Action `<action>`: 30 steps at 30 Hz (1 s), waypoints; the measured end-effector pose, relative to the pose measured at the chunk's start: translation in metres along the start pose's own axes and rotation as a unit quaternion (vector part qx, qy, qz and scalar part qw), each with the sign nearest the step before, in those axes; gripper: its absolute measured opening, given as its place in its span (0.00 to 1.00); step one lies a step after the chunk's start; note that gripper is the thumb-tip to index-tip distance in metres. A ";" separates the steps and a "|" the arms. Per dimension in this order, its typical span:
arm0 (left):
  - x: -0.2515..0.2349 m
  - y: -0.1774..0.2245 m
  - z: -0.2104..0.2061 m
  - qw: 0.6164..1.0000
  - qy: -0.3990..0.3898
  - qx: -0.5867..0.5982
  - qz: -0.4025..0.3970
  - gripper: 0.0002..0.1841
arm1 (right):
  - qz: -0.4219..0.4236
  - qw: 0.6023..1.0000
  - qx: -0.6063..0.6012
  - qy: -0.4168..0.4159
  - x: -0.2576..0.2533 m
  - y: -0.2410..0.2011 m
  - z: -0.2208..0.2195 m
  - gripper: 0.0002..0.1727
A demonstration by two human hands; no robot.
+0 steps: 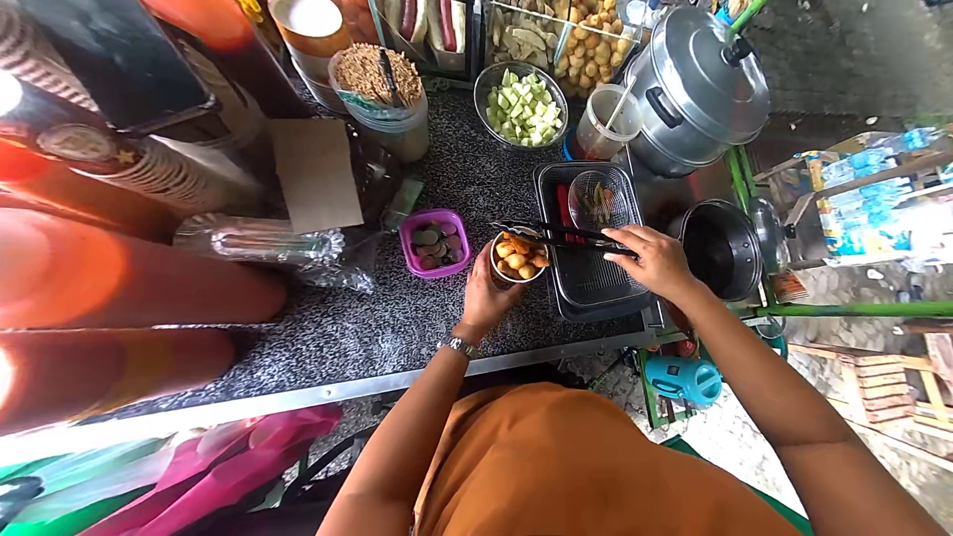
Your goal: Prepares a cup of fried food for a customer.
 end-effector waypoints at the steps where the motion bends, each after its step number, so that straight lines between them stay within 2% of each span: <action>1: -0.001 0.000 0.002 1.000 -0.012 0.003 0.000 0.56 | 0.008 1.000 -0.011 -0.004 -0.002 0.009 -0.002 0.20; 5: -0.005 -0.001 0.005 0.999 -0.029 0.018 -0.011 0.55 | 0.045 0.999 -0.026 -0.013 -0.013 0.024 -0.010 0.19; 7: -0.006 -0.001 0.004 0.999 -0.030 0.015 -0.011 0.55 | 0.044 0.997 -0.040 -0.045 -0.020 0.021 -0.015 0.19; 14: -0.004 -0.001 0.002 1.000 -0.012 0.013 -0.009 0.56 | -0.053 0.979 -0.120 -0.157 -0.033 0.029 -0.009 0.23; 19: -0.003 0.000 0.001 1.000 -0.004 0.013 -0.008 0.56 | -0.051 0.983 -0.080 -0.154 -0.036 0.031 0.012 0.22; 23: -0.004 0.001 0.001 1.000 -0.002 0.008 -0.011 0.56 | 0.022 0.992 0.019 -0.126 -0.045 0.009 0.035 0.19; 26: -0.003 0.002 0.000 1.000 0.007 0.010 -0.005 0.56 | 0.062 0.992 0.045 -0.100 -0.047 -0.004 0.032 0.19; 30: -0.003 -0.001 -0.001 1.000 0.010 0.003 0.001 0.56 | 0.068 0.991 0.046 -0.107 -0.055 -0.018 0.020 0.19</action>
Point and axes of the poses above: each hand's wrist, its own x-axis away from the middle knuckle, its own z-axis out of the back of the hand, y = z × x, the point moved 5 cm from there along -x, towards the middle knuckle, and after that the axes turned 11 degrees about y, right-handed, at the moved point
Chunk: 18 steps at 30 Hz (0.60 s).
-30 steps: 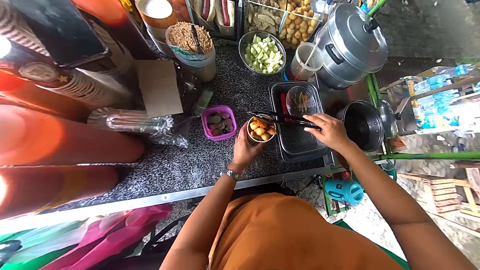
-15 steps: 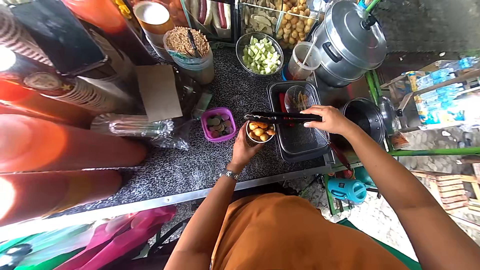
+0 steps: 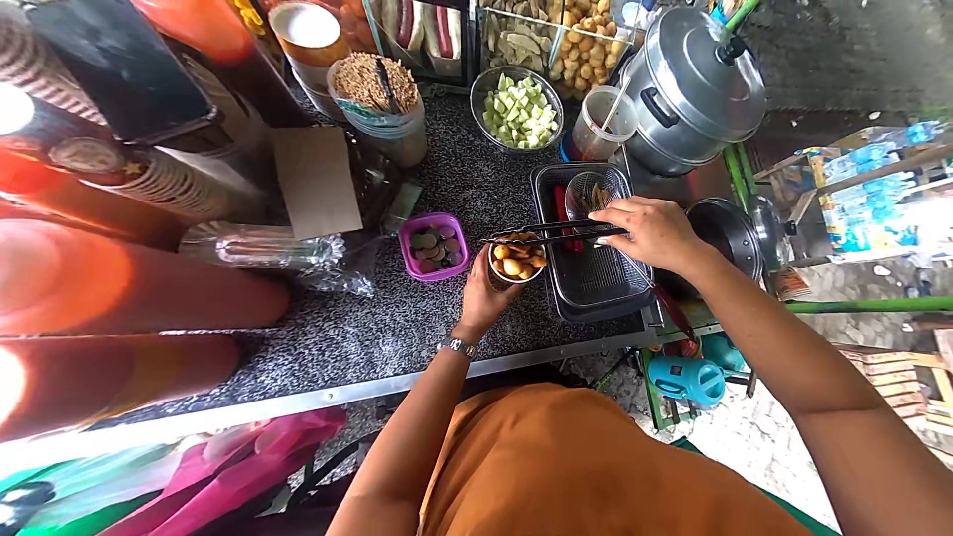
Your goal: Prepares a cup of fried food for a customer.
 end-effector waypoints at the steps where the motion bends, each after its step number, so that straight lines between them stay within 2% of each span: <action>1: 0.000 -0.001 0.000 1.000 0.001 0.000 0.001 0.56 | -0.006 1.000 -0.007 -0.012 -0.003 -0.002 -0.001 0.20; 3: 0.000 -0.001 -0.001 1.000 0.006 0.005 -0.004 0.56 | -0.026 0.999 -0.033 -0.027 -0.006 -0.001 0.001 0.23; 6: 0.001 -0.002 -0.002 1.000 0.019 0.002 0.004 0.56 | -0.074 0.995 -0.067 -0.005 -0.004 0.010 0.015 0.26; 8: 0.002 -0.003 -0.005 0.999 0.048 -0.007 0.014 0.56 | -0.115 0.991 -0.058 0.026 0.006 0.019 0.030 0.26; 11: 0.001 0.000 -0.007 0.995 0.092 -0.016 0.032 0.56 | -0.219 0.974 -0.007 0.051 0.042 0.031 0.052 0.27; 14: -0.004 0.004 -0.009 0.992 0.109 -0.024 0.052 0.55 | -0.337 0.938 0.065 0.046 0.104 0.041 0.060 0.26; 16: -0.007 0.006 -0.011 0.992 0.112 -0.024 0.050 0.57 | -0.431 0.898 0.087 0.002 0.134 0.046 0.059 0.25; 18: -0.004 0.005 -0.012 0.993 0.116 -0.008 0.037 0.60 | -0.491 0.865 0.094 -0.053 0.153 0.043 0.049 0.23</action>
Point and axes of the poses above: each hand's wrist, its own x-axis away from the middle knuckle, its own z-axis out of the back of the hand, y = z × x, the point moved 5 cm from there along -x, towards the middle knuckle, and after that the axes turned 11 degrees about y, right-handed, at the moved point
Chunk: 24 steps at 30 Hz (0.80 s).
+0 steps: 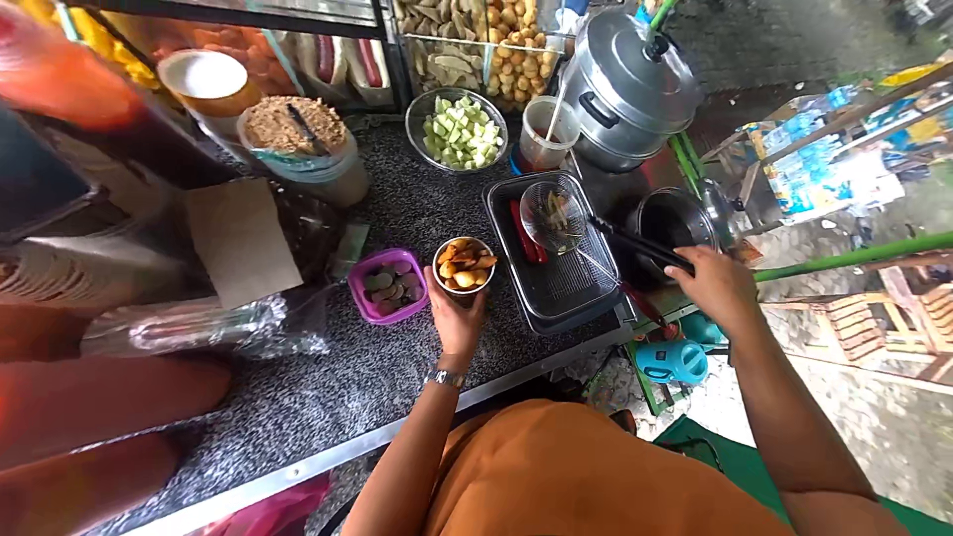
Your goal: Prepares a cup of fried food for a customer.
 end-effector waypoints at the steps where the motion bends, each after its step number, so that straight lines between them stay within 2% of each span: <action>1: 0.004 -0.001 0.003 1.000 -0.005 0.017 -0.002 0.62 | -0.016 0.999 0.011 -0.028 0.006 0.002 -0.008 0.23; 4: 0.027 -0.001 0.021 0.999 -0.027 0.028 0.004 0.57 | -0.019 0.994 0.028 -0.107 0.019 0.003 -0.029 0.24; 7: 0.056 0.015 0.042 0.998 -0.036 0.015 -0.040 0.38 | 0.002 0.992 -0.001 -0.129 0.020 0.013 -0.026 0.26; 8: 0.066 0.027 0.045 0.995 -0.066 0.024 -0.067 0.31 | 0.014 0.991 -0.013 -0.133 0.019 0.018 -0.024 0.27; 10: 0.084 0.059 0.037 0.973 -0.175 0.045 -0.142 0.20 | 0.034 0.991 -0.047 -0.120 0.011 0.026 -0.015 0.26; 11: 0.092 0.077 0.025 0.951 -0.233 0.046 -0.197 0.16 | 0.040 0.993 -0.052 -0.099 0.004 0.026 -0.005 0.25; 13: 0.112 0.112 -0.011 0.880 -0.337 0.014 -0.334 0.13 | 0.052 0.997 -0.041 -0.043 -0.015 0.019 0.014 0.24; 14: 0.124 0.123 -0.034 0.833 -0.383 -0.011 -0.398 0.17 | 0.055 0.998 -0.031 -0.027 -0.029 0.014 0.021 0.24; 16: 0.148 0.132 -0.084 0.733 -0.456 -0.051 -0.503 0.31 | 0.049 0.998 -0.009 -0.040 -0.059 -0.002 0.031 0.25; 18: 0.162 0.127 -0.126 0.647 -0.503 -0.090 -0.566 0.39 | 0.055 0.997 0.019 -0.053 -0.086 -0.019 0.036 0.25; 19: 0.165 0.126 -0.139 0.625 -0.514 -0.100 -0.579 0.38 | 0.054 0.996 0.032 -0.061 -0.096 -0.028 0.037 0.25; 20: 0.165 0.128 -0.147 0.620 -0.513 -0.100 -0.585 0.34 | 0.052 0.995 0.044 -0.067 -0.105 -0.036 0.038 0.24; 22: 0.166 0.132 -0.151 0.633 -0.464 -0.092 -0.613 0.26 | 0.044 0.994 0.066 -0.073 -0.117 -0.048 0.037 0.24; 24: 0.171 0.130 -0.142 0.640 -0.423 -0.083 -0.636 0.23 | 0.047 0.991 0.094 -0.083 -0.121 -0.061 0.035 0.24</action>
Point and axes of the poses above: each hand's wrist, its own x-axis away from the middle knuckle, its own z-axis out of the back of the hand, y = z × x, the point moved 5 cm from there along -x, towards the middle knuckle, and after that the axes turned 11 degrees about y, right-handed, at the moved point
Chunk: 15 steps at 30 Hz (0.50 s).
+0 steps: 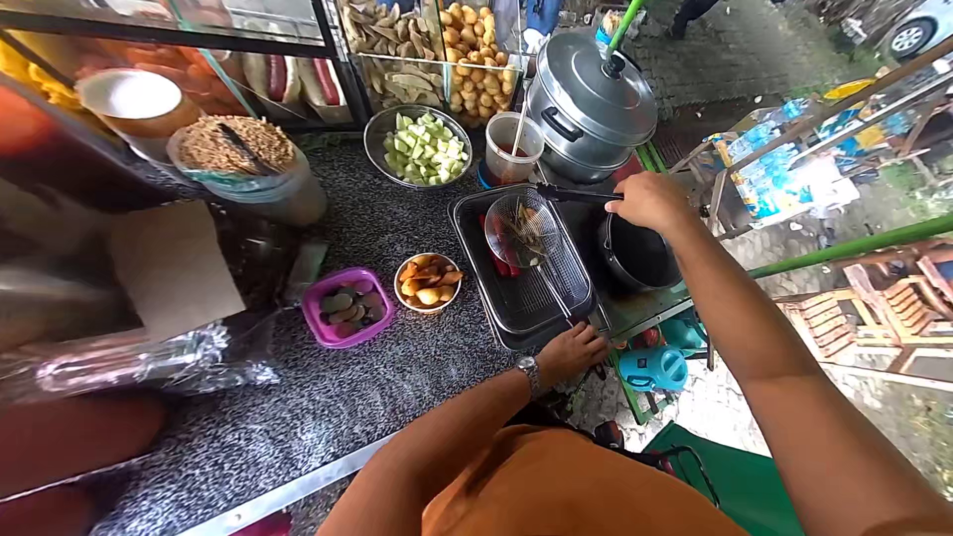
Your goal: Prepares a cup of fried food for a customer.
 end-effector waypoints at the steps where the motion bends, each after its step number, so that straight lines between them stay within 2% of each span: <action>1: 0.006 0.006 0.001 1.000 0.012 -0.003 -0.001 0.23 | 0.001 1.000 0.014 -0.009 0.000 -0.007 0.001 0.24; 8: 0.022 0.034 0.016 0.999 0.043 0.015 0.011 0.17 | 0.010 0.998 0.057 -0.029 0.005 -0.056 -0.007 0.20; 15: 0.026 0.031 0.017 0.997 0.052 0.055 0.015 0.17 | 0.027 0.996 0.067 -0.042 0.005 -0.060 -0.016 0.21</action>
Point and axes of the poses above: each hand's wrist, its own x-axis away from the middle knuckle, its own z-axis out of the back of the hand, y = z × x, the point moved 5 cm from there along -x, towards the middle knuckle, and after that the axes turned 11 degrees about y, right-handed, at the moved point
